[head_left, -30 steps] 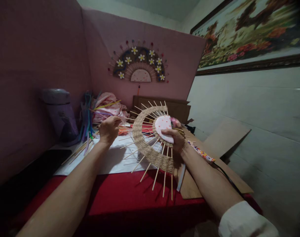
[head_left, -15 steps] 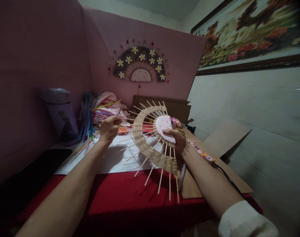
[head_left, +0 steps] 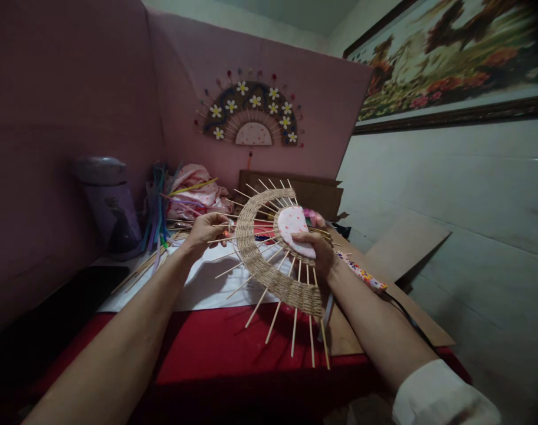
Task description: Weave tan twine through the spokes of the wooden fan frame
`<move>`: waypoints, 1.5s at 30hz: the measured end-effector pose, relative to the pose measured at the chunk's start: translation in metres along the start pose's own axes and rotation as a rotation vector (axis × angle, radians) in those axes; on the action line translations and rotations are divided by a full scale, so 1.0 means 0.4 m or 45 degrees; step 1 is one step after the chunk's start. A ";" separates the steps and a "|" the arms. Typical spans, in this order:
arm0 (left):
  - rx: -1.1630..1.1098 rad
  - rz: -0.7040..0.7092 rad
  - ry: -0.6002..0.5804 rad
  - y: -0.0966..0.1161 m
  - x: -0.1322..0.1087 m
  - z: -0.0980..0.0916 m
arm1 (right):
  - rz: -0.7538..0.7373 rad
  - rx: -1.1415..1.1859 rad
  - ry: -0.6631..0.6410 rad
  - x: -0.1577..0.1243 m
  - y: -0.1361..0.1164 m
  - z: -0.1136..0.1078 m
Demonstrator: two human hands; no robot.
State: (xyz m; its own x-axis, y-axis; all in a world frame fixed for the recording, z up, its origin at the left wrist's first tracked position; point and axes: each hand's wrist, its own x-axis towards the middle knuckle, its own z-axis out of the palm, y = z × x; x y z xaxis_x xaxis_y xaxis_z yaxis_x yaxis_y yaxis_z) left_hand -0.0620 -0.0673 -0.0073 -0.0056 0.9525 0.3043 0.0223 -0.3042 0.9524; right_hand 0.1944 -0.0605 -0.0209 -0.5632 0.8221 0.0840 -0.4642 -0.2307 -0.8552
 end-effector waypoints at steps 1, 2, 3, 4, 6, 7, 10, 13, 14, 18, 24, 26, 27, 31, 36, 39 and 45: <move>-0.027 0.009 -0.032 0.000 -0.002 0.000 | -0.009 -0.002 0.002 0.000 0.000 -0.001; -0.056 0.019 -0.058 -0.001 -0.003 0.000 | -0.016 -0.007 0.003 0.001 0.000 -0.002; -0.083 0.026 -0.074 -0.004 -0.002 -0.002 | -0.020 -0.012 0.005 0.002 0.000 -0.003; -0.104 0.025 -0.079 -0.008 0.001 -0.004 | -0.016 -0.016 0.004 0.003 0.000 -0.005; -0.129 0.008 -0.072 -0.016 0.007 -0.008 | 0.004 -0.013 0.004 0.003 0.000 -0.006; -0.135 0.000 -0.069 -0.020 0.010 -0.010 | 0.013 -0.008 0.005 0.003 0.000 -0.006; -0.145 0.010 -0.077 -0.027 0.015 -0.013 | 0.015 -0.001 0.004 0.002 0.001 -0.002; -0.129 0.034 -0.081 -0.026 0.015 -0.009 | 0.019 -0.005 0.004 -0.001 0.001 0.003; -0.104 0.033 -0.064 -0.025 0.014 -0.006 | 0.023 -0.007 0.005 -0.001 0.000 0.004; -0.008 0.019 0.046 -0.018 0.012 0.005 | 0.018 -0.028 0.012 0.000 0.000 0.003; -0.026 0.021 0.081 -0.008 0.007 0.011 | -0.049 -0.095 0.036 0.005 0.000 -0.006; -0.031 0.021 0.071 -0.008 0.007 0.010 | -0.074 -0.106 0.033 0.004 0.000 -0.004; -0.032 0.022 0.068 -0.009 0.007 0.009 | -0.066 -0.098 0.024 0.003 0.000 -0.002; -0.058 0.023 0.058 -0.010 0.009 0.009 | 0.013 -0.014 -0.020 0.000 0.000 0.003; -0.035 0.022 0.109 -0.009 0.011 0.011 | 0.028 -0.016 -0.038 0.006 0.002 -0.002; -0.025 0.018 0.132 -0.013 0.014 0.008 | 0.036 -0.033 -0.044 0.007 0.004 -0.003; -0.033 0.027 0.131 -0.022 0.019 0.002 | 0.043 -0.030 -0.035 0.005 0.005 0.001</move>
State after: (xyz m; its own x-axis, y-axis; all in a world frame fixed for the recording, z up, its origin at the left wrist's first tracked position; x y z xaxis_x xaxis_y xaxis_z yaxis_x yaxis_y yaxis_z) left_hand -0.0615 -0.0573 -0.0135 -0.1078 0.9399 0.3239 -0.0027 -0.3260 0.9454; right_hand 0.1920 -0.0596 -0.0220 -0.5970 0.7993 0.0688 -0.4285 -0.2453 -0.8696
